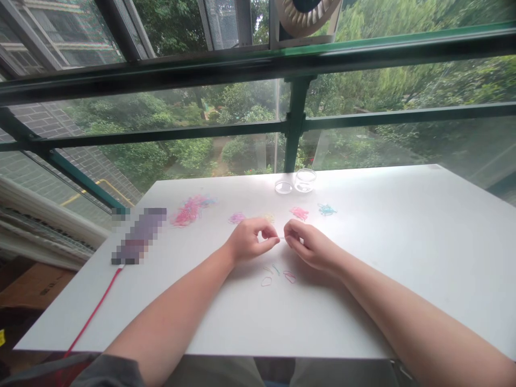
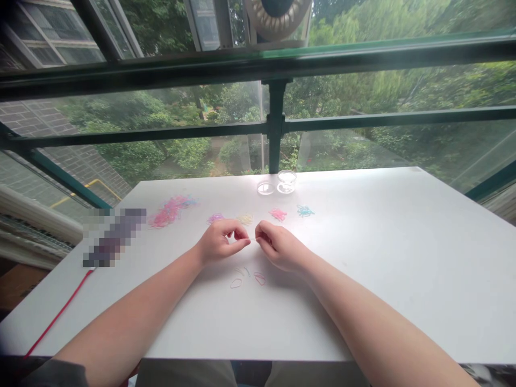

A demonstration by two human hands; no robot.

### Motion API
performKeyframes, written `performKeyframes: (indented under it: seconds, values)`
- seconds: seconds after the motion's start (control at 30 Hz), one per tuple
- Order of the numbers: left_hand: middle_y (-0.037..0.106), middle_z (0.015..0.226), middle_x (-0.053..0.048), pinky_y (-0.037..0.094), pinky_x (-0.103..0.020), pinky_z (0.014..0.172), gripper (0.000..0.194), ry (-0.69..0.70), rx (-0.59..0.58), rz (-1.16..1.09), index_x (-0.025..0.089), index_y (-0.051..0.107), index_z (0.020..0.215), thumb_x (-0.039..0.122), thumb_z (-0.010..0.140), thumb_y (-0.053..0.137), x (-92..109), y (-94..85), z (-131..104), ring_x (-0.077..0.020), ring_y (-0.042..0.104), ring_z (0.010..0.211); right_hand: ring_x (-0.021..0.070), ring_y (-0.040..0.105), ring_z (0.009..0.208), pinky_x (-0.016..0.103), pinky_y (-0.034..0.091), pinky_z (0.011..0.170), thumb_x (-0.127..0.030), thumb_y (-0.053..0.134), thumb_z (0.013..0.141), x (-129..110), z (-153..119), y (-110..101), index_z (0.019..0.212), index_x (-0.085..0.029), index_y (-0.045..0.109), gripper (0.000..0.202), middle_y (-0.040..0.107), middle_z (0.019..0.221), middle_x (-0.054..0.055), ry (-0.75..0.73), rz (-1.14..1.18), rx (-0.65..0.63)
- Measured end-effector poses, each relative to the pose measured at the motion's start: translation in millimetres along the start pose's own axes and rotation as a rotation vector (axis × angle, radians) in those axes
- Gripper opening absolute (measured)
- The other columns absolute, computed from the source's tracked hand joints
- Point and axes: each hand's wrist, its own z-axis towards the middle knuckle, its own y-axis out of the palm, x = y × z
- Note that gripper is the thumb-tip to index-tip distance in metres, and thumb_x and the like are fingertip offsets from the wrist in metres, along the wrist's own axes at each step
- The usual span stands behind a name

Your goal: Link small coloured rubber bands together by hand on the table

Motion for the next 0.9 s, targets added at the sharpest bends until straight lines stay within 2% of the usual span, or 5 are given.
performKeyframes:
  seconds: [0.1, 0.3, 0.53, 0.8, 0.9]
  values:
    - [0.063, 0.067, -0.001, 0.041, -0.023, 0.063, 0.007, 0.024, -0.054, 0.008, 0.015, 0.061, 0.072, 0.021, 0.076, 0.058, -1, -5.6, 1, -0.0102, 0.055, 0.064, 0.012, 0.042, 0.059, 0.025, 0.034, 0.057, -0.016, 0.04, 0.083, 9, 1, -8, 0.078, -0.021, 0.04, 0.007, 0.048, 0.067, -0.002, 0.007, -0.042, 0.049]
    - [0.063, 0.072, -0.003, 0.041, -0.024, 0.065, 0.009, -0.02, -0.086, 0.023, 0.016, 0.061, 0.073, 0.021, 0.076, 0.054, -1, -8.8, 2, -0.0114, 0.055, 0.067, 0.0134, 0.042, 0.058, 0.026, 0.034, 0.057, -0.02, 0.04, 0.083, 31, 3, -23, 0.077, -0.021, 0.04, 0.006, 0.047, 0.065, -0.002, 0.151, -0.098, 0.334]
    - [0.061, 0.07, -0.002, 0.041, -0.024, 0.065, 0.006, 0.018, -0.114, 0.019, 0.017, 0.059, 0.074, 0.02, 0.075, 0.054, -1, -3.1, -1, -0.0117, 0.054, 0.067, 0.0124, 0.041, 0.059, 0.024, 0.033, 0.056, -0.017, 0.038, 0.084, -3, 4, 4, 0.079, -0.021, 0.038, 0.006, 0.047, 0.067, -0.002, -0.004, -0.098, 0.031]
    - [0.059, 0.071, -0.002, 0.041, -0.024, 0.065, 0.005, 0.014, -0.155, 0.031, 0.016, 0.058, 0.072, 0.016, 0.075, 0.054, 0, -5.9, 1, -0.0116, 0.054, 0.069, 0.0143, 0.042, 0.059, 0.027, 0.033, 0.057, -0.021, 0.036, 0.086, 26, 5, -18, 0.078, -0.022, 0.036, 0.008, 0.044, 0.065, -0.002, 0.184, -0.155, 0.283]
    - [0.059, 0.071, -0.002, 0.041, -0.024, 0.065, 0.005, 0.011, -0.14, 0.015, 0.016, 0.058, 0.073, 0.017, 0.076, 0.054, 0, -3.6, 1, -0.0114, 0.054, 0.069, 0.0142, 0.042, 0.06, 0.026, 0.033, 0.057, -0.021, 0.037, 0.087, 20, 3, -16, 0.077, -0.021, 0.036, 0.009, 0.044, 0.065, -0.002, 0.188, -0.148, 0.279]
